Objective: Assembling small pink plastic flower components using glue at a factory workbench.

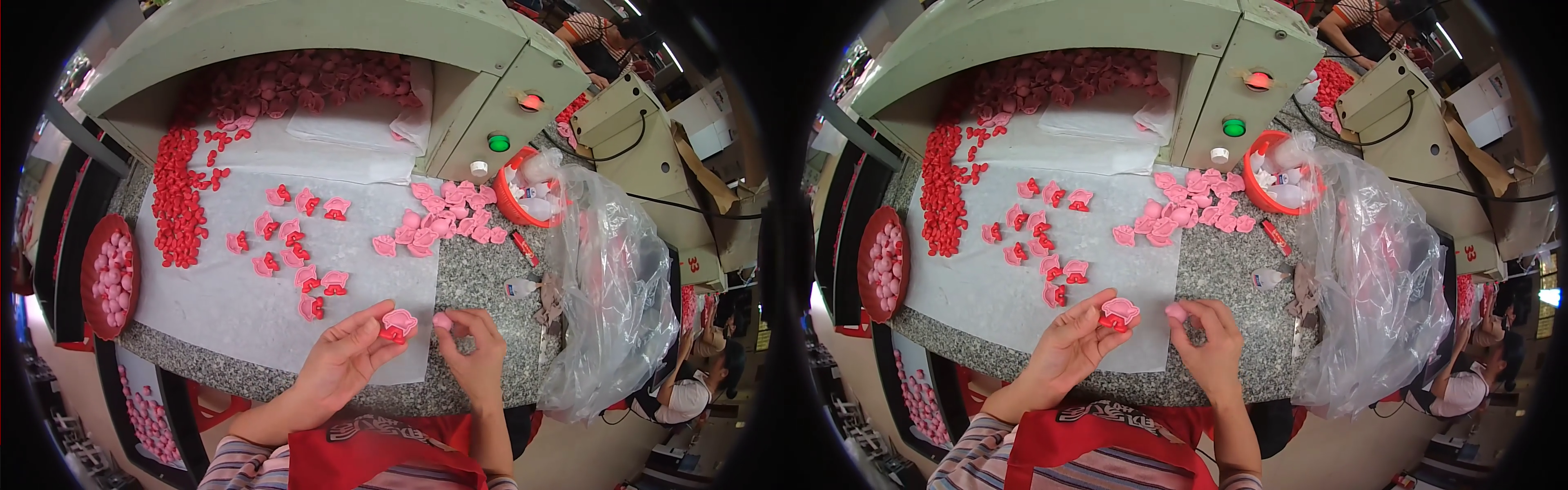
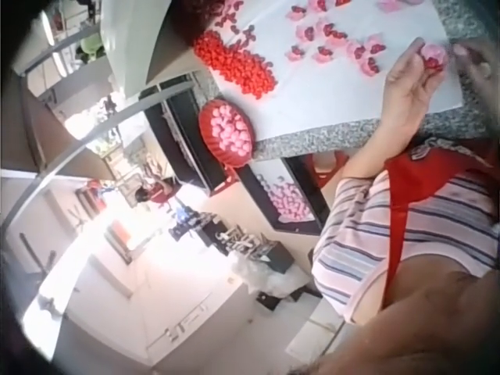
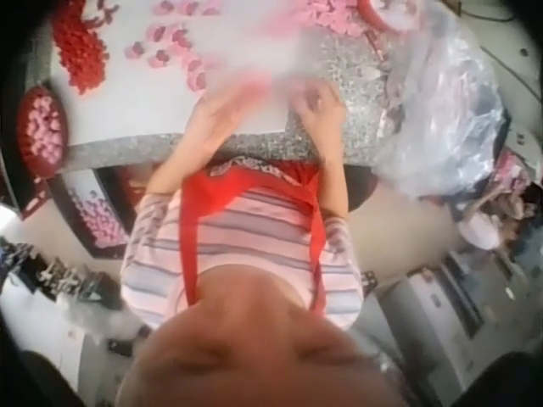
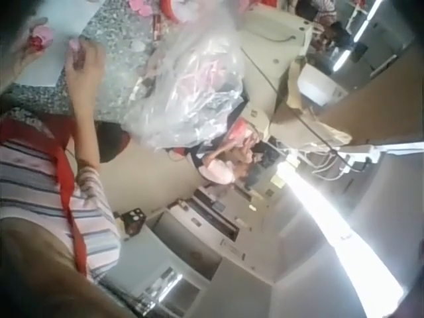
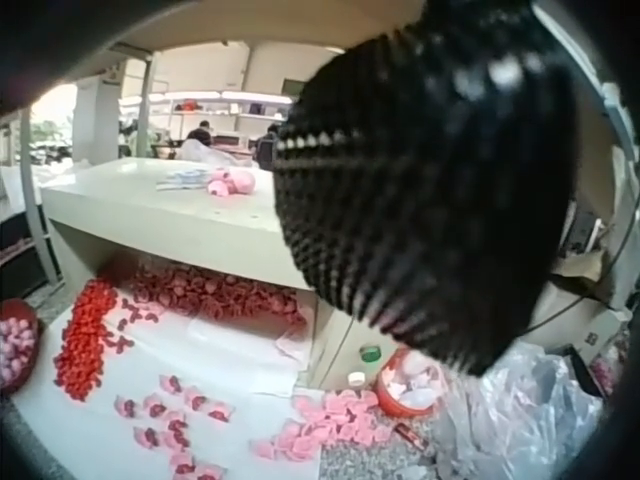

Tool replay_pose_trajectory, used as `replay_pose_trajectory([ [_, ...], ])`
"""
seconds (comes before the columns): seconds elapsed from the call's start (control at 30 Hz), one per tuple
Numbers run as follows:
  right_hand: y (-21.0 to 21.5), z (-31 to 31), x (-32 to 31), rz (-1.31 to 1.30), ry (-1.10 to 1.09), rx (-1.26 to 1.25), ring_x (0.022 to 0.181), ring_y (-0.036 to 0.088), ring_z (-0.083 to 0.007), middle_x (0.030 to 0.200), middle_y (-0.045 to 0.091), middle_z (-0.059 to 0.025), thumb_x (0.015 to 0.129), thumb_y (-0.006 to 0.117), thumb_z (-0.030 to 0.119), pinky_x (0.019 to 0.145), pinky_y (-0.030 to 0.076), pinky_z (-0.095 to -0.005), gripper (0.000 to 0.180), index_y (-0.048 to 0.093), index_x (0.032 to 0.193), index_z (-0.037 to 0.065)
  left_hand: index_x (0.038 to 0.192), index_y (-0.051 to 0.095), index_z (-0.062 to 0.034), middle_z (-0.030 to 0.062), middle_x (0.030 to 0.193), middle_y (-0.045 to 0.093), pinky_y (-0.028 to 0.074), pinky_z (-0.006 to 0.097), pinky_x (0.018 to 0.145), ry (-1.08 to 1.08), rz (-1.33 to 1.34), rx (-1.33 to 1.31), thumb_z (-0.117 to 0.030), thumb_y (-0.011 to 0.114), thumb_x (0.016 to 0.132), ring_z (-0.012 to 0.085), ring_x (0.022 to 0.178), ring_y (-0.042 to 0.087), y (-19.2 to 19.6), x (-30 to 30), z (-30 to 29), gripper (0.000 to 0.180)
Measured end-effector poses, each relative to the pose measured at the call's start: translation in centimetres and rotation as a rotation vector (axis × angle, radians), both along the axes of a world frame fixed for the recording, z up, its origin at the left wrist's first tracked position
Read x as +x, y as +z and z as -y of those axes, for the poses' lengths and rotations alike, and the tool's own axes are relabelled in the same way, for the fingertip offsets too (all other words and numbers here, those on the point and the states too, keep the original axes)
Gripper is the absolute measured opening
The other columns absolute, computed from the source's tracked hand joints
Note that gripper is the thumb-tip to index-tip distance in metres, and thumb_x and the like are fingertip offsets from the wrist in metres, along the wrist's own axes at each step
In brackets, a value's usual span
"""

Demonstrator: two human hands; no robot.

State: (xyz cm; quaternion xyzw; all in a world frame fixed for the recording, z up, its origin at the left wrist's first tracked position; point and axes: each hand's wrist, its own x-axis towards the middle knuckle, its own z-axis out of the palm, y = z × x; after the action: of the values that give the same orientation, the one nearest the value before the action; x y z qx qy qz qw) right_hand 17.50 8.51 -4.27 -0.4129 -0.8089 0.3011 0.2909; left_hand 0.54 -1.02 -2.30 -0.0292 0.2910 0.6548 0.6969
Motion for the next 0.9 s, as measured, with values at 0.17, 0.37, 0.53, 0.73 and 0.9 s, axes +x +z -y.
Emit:
replay_pose_trajectory([
  [0.17, 3.2, 2.2, -1.2, -0.411, -0.128, -0.397, 0.073, 0.056, -0.0134, 0.088, 0.056, -0.0098, 0.068, 0.066, -0.004, 0.065, 0.044, -0.0228, 0.025, 0.061, 0.093, -0.001, 0.119, 0.047, -0.0001, 0.0141, 0.112, 0.055, 0.046, 0.034, 0.091, 0.034, -0.082, 0.033, -0.013, 0.049, 0.089, 0.0243, 0.105, 0.054, 0.0, 0.7, -0.1, 0.033],
  [0.37, 4.6, 3.3, -2.9, -0.269, -0.023, 0.133, 0.079, 0.057, -0.0215, 0.090, 0.056, -0.0124, 0.063, 0.070, -0.005, 0.069, 0.046, -0.0271, 0.033, 0.061, 0.094, 0.000, 0.117, 0.050, 0.0001, 0.0122, 0.114, 0.055, 0.042, 0.035, 0.093, 0.058, -0.087, 0.105, -0.006, 0.049, 0.088, 0.0191, 0.104, 0.053, 0.6, 1.4, 0.0, 0.030],
  [0.53, 4.1, 3.5, -3.1, -0.254, -0.009, 0.158, 0.081, 0.057, -0.0232, 0.093, 0.057, -0.0132, 0.060, 0.073, -0.003, 0.070, 0.046, -0.0289, 0.035, 0.061, 0.094, 0.000, 0.117, 0.051, -0.0017, 0.0150, 0.119, 0.051, 0.045, 0.034, 0.089, 0.069, -0.179, 0.145, -0.007, 0.050, 0.087, 0.0211, 0.107, 0.052, 0.2, 1.7, 0.1, 0.030],
  [0.73, 3.8, 3.6, -2.9, -0.288, -0.004, 0.146, 0.081, 0.057, -0.0227, 0.092, 0.057, -0.0132, 0.059, 0.074, -0.003, 0.070, 0.046, -0.0288, 0.038, 0.061, 0.095, 0.000, 0.116, 0.052, -0.0025, 0.0161, 0.121, 0.049, 0.044, 0.034, 0.090, 0.076, -0.257, 0.217, -0.005, 0.049, 0.087, 0.0227, 0.109, 0.050, -0.1, 1.8, 0.2, 0.029],
  [0.9, 3.6, 3.8, -2.8, -0.328, -0.005, 0.129, 0.081, 0.057, -0.0224, 0.092, 0.057, -0.0132, 0.058, 0.075, -0.003, 0.070, 0.046, -0.0291, 0.038, 0.061, 0.093, 0.001, 0.116, 0.053, -0.0031, 0.0159, 0.121, 0.048, 0.043, 0.034, 0.090, 0.080, -0.326, 0.305, -0.004, 0.049, 0.087, 0.0237, 0.109, 0.049, -0.3, 1.9, 0.2, 0.029],
])
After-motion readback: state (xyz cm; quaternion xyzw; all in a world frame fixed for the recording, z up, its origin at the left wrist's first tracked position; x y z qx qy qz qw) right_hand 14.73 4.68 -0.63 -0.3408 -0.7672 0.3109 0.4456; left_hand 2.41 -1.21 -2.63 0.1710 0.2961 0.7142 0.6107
